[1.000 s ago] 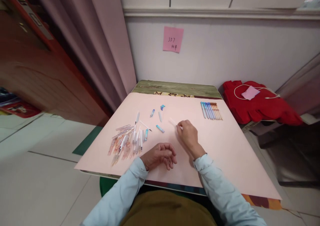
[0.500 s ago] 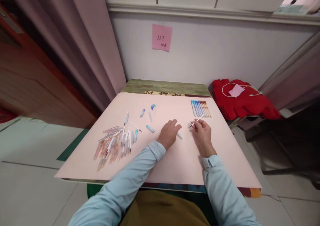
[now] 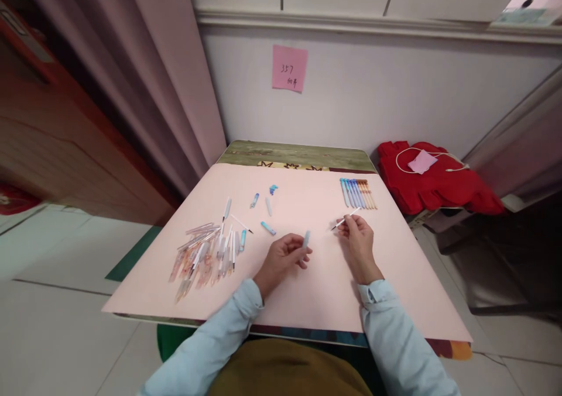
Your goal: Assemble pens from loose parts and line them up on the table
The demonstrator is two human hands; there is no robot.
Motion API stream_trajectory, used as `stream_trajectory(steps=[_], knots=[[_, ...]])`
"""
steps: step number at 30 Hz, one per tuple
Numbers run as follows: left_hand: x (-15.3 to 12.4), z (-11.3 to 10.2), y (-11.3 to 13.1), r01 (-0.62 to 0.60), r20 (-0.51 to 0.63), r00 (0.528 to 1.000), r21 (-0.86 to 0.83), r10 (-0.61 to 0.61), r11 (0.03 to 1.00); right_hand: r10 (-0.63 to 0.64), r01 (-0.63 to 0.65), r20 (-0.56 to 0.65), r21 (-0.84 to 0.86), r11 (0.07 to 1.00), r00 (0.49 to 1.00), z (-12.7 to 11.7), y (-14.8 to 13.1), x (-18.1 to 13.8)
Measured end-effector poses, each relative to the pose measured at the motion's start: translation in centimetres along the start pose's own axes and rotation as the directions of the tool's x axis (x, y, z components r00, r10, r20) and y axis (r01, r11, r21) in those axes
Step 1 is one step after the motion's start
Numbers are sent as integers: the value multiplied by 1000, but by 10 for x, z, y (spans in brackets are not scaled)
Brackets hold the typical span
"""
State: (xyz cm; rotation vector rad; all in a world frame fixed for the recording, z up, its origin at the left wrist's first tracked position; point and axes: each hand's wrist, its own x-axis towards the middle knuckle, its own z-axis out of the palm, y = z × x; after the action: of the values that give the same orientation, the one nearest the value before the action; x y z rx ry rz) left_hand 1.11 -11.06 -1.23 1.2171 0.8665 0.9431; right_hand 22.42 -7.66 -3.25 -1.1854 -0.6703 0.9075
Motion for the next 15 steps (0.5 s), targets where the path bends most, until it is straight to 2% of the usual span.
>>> stream_trajectory(steps=[3, 6, 8, 10, 15], knots=[[-14, -14, -1, 79, -96, 989, -295, -112, 952, -43, 43, 60, -1, 999, 997, 20, -3, -11], [-18, -23, 0, 120, -65, 985, -425, -163, 897, -30, 21, 168, 55, 998, 985, 50, -11, -27], [-18, -25, 1, 166, 13, 984, -455, -179, 875, -2, -22, 196, 120, 993, 981, 70, -15, -34], [-19, -26, 1, 195, 73, 981, -461, -182, 866, 29, -63, 174, 191, 980, 984, 83, -16, -37], [-21, -28, 2, 228, 129, 973, -433, -191, 872, 85, -123, 166, 231, 965, 982, 88, -5, -36]])
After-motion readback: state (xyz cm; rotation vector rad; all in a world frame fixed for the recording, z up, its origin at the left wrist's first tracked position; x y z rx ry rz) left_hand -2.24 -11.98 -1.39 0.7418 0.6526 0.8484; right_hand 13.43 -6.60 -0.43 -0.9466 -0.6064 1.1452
